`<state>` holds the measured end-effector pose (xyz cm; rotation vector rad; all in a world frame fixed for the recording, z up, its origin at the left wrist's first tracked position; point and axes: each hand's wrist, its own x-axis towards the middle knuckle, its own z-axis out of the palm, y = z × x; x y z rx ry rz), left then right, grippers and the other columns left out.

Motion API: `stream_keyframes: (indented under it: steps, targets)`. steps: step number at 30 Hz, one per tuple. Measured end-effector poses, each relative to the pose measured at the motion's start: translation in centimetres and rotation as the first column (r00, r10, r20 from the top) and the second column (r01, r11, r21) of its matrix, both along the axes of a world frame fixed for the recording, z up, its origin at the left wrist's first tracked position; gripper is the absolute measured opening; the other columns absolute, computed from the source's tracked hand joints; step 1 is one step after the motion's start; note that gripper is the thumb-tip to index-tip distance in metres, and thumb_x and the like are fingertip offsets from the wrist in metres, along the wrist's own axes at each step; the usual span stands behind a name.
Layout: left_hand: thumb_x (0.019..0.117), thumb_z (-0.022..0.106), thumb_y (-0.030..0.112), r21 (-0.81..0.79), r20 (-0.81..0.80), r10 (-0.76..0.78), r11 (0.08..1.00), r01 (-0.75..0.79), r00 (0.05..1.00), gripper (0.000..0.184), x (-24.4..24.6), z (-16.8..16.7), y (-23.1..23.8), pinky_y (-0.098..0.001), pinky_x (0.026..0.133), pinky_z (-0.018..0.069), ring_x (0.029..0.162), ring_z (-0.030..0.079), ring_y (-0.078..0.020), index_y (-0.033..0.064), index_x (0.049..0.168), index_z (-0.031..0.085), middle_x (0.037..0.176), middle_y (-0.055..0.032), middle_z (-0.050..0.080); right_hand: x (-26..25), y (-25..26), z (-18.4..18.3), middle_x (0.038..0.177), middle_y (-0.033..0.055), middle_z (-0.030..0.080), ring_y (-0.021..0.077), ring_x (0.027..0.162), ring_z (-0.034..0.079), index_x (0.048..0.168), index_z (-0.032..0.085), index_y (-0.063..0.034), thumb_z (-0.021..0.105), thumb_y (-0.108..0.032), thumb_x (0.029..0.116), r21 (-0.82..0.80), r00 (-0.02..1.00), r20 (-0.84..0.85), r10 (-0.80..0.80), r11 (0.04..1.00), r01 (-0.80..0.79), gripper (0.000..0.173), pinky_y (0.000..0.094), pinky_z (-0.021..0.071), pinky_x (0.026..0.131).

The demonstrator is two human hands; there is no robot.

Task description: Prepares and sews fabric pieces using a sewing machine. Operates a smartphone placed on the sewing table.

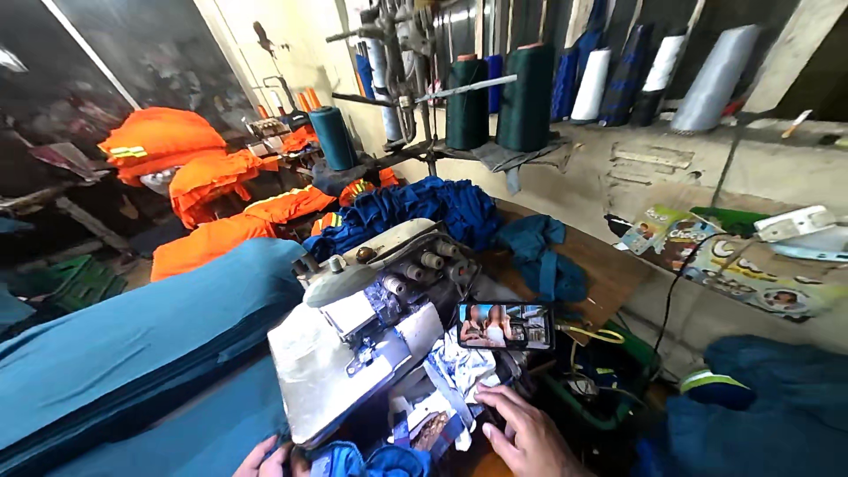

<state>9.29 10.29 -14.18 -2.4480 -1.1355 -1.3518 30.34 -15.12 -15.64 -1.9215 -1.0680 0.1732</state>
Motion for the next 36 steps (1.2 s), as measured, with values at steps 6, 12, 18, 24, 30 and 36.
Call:
stream_keyframes:
  steps: [6, 12, 18, 24, 30, 36]
  targets:
    - [0.0926, 0.054, 0.018, -0.011, 0.002, -0.008, 1.000, 0.008, 1.000, 0.027, -0.2, -0.1, 0.1, -0.0537, 0.099, 0.0481, 0.111, 0.067, -0.0384, 0.0016, 0.094, 0.075, 0.115, -0.0204, 0.071, 0.2, -0.4, 0.4, 0.142, 0.0091, 0.063, 0.0172, 0.124, 0.065, 0.126, 0.071, -0.0071, 0.066, -0.011, 0.0937, -0.024, 0.997, -0.058, 0.045, 0.999, -0.046, 0.033, 0.0349, 0.0578, 0.095]
    - [0.0938, 0.055, 0.020, -0.200, 0.159, -0.170, 0.959, 0.200, 0.973, 0.028, -0.2, 1.7, 0.9, -0.0573, 0.096, 0.0518, 0.113, 0.067, -0.0375, 0.0016, 0.095, 0.076, 0.119, -0.0191, 0.071, 0.0, -0.6, 3.6, 0.136, 0.0124, 0.067, 0.0234, 0.126, 0.065, 0.120, 0.075, -0.0040, 0.064, -0.014, 0.0963, -0.181, 0.995, -0.085, 0.061, 0.981, -0.075, 0.027, 0.0448, 0.0512, 0.107]
    - [0.0998, 0.056, 0.041, -0.272, 0.046, -0.711, 0.667, 0.693, 0.702, 0.028, -2.2, 14.1, 0.4, -0.0461, 0.110, 0.0437, 0.119, 0.062, -0.0091, 0.0238, 0.091, 0.077, 0.104, 0.0115, 0.074, -4.0, 4.1, 8.7, 0.138, 0.0163, 0.064, 0.0199, 0.129, 0.061, 0.140, 0.057, 0.0044, 0.071, -0.030, 0.0954, 0.290, 0.923, 0.050, 0.381, 0.879, -0.378, 0.058, 0.0404, 0.0516, 0.110]
    - [0.0982, 0.061, 0.025, -0.368, -0.004, -0.930, 0.344, 0.864, 0.368, 0.023, -2.3, 22.6, 0.5, -0.0277, 0.089, 0.0559, 0.084, 0.066, -0.0028, 0.0128, 0.085, 0.074, 0.077, 0.0097, 0.068, -5.3, 7.1, 9.2, 0.090, 0.0061, 0.075, 0.0046, 0.086, 0.071, 0.103, 0.073, 0.0009, 0.069, -0.023, 0.0986, 0.333, 0.730, 0.018, 0.683, 0.684, -0.649, 0.024, 0.0257, 0.0605, 0.080]
    - [0.0980, 0.065, 0.046, -0.523, -0.108, -0.956, 0.288, 0.803, 0.272, 0.031, -9.4, 26.8, -1.0, -0.0276, 0.085, 0.0451, 0.077, 0.059, 0.0020, 0.0242, 0.080, 0.077, 0.072, 0.0169, 0.066, 1.3, 2.0, 13.1, 0.094, -0.0005, 0.076, 0.0052, 0.093, 0.072, 0.105, 0.075, -0.0122, 0.046, -0.048, 0.1077, 0.451, 0.606, 0.073, 0.792, 0.516, -0.728, 0.046, 0.0269, 0.0598, 0.086]
    - [0.0891, 0.067, 0.039, 0.176, -0.342, -0.739, 0.557, 0.812, 0.581, 0.032, -17.5, 36.0, 5.0, -0.0272, 0.089, 0.0490, 0.099, 0.061, -0.0075, 0.0087, 0.079, 0.060, 0.101, -0.0014, 0.066, 5.7, -2.5, 27.9, 0.097, -0.0051, 0.071, 0.0051, 0.097, 0.067, 0.100, 0.072, -0.0168, 0.075, -0.044, 0.0918, 0.171, 0.600, 0.284, 0.748, 0.576, -0.799, 0.029, 0.0262, 0.0577, 0.086]
